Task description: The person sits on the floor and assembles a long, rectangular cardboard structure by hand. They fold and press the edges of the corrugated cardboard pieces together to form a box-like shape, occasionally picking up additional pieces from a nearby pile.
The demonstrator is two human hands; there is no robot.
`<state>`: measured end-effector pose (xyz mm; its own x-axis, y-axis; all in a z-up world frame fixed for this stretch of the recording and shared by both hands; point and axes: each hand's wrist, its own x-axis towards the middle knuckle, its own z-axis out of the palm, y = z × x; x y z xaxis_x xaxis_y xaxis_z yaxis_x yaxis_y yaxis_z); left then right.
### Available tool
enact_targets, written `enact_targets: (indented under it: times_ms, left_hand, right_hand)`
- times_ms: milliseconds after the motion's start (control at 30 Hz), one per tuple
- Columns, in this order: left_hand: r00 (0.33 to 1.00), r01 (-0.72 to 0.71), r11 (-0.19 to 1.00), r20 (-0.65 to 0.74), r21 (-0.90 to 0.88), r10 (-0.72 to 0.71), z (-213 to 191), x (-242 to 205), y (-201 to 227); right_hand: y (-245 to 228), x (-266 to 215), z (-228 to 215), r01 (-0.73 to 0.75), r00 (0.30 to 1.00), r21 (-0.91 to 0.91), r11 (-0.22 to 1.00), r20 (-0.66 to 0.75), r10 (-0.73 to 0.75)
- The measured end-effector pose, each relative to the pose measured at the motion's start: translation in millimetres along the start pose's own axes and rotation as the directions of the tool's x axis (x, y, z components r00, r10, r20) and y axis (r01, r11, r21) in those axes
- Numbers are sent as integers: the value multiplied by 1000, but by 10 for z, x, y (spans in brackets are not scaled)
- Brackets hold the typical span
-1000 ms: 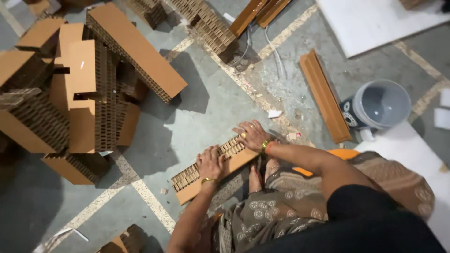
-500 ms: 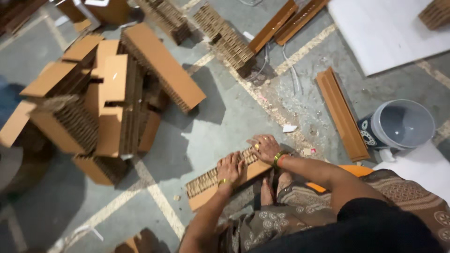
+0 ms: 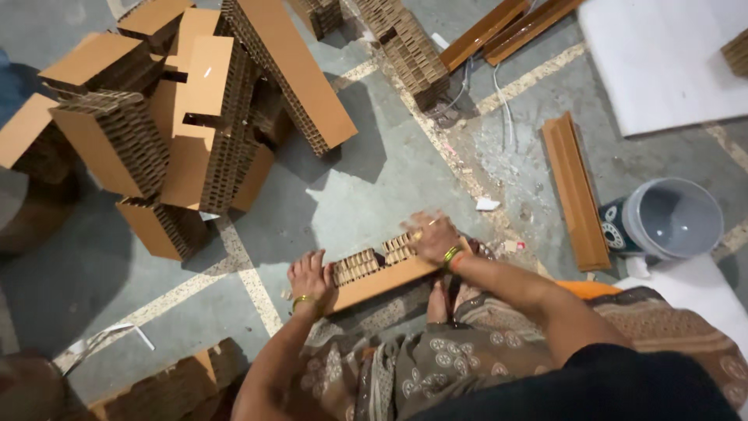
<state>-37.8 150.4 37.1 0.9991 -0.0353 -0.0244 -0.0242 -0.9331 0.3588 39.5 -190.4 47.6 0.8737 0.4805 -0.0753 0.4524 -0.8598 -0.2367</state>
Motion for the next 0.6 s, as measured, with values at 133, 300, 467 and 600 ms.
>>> enact_targets:
  times_ms: [133, 300, 467, 600]
  left_hand:
    - [1000, 2, 998, 4, -56, -2, -128, -14, -25]
    - [997, -50, 996, -63, -77, 45, -76, 42, -59]
    - [996, -15, 998, -94, -64, 9, 54, 38, -153]
    - [985, -28, 1000, -168, -3, 27, 204, -36, -230]
  right_hand:
    - [-649, 248, 252, 233, 968, 87, 969, 71, -239]
    - [-615, 342, 405, 298, 953, 105, 949, 21, -302]
    - [-707, 338, 240, 229, 971, 104, 968, 42, -234]
    - [-711, 220, 224, 196, 978, 81, 977, -92, -189]
